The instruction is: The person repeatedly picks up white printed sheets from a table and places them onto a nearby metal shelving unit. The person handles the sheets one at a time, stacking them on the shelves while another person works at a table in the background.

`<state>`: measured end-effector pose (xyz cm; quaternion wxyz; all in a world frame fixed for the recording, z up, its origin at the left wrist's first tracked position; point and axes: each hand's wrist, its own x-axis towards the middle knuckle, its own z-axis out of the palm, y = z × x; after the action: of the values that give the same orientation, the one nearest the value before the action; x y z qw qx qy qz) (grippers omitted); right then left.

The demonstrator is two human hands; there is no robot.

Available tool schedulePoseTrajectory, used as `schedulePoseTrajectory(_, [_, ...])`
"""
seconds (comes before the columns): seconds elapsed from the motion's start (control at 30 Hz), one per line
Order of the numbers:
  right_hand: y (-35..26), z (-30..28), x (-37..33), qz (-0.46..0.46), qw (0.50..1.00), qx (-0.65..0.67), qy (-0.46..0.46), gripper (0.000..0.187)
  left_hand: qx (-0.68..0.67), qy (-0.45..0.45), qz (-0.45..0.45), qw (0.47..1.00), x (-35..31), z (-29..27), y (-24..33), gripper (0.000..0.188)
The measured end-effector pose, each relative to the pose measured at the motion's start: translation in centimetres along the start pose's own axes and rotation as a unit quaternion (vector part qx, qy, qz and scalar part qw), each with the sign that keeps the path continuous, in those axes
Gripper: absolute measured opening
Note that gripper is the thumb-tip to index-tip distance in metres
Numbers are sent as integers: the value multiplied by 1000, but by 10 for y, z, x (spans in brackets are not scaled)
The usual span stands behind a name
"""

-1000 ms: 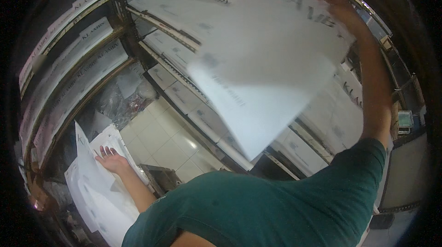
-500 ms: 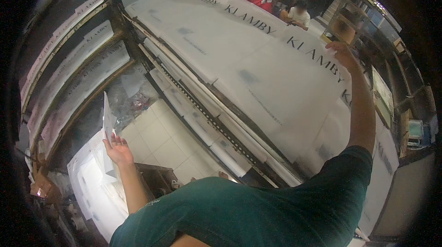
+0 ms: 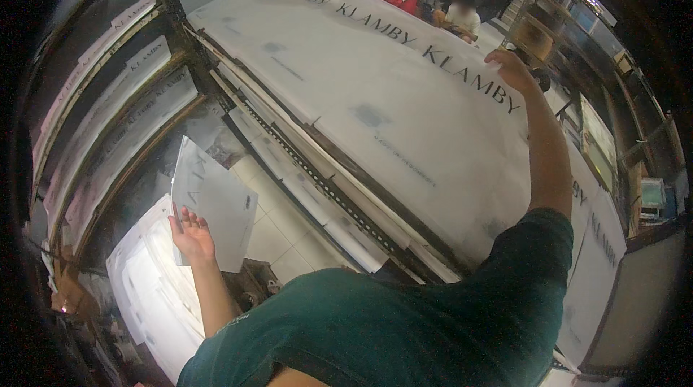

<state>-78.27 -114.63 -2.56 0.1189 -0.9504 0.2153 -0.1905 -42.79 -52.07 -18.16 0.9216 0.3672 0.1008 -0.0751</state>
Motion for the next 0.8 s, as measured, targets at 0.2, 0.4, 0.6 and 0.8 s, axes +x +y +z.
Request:
schedulePoseTrajectory(0.2, [0, 10, 2, 59, 998, -15, 26, 42, -6, -5, -3, 1000, -4, -8, 3, 35])
schedulePoseTrajectory(0.4, [5, 6, 11, 17, 995, -31, 96, 43, -9, 3, -26, 1000, -1, -10, 6, 33])
schedulePoseTrajectory(0.6, [-114, -7, 95, -104, 981, 142, 82, 45, 4, -31, -46, 998, 7, -11, 8, 33])
schedulePoseTrajectory(0.8, [-361, 32, 168, -377, 915, 138, 26, 39, 21, -93, -47, 994, 5, 12, 16, 34])
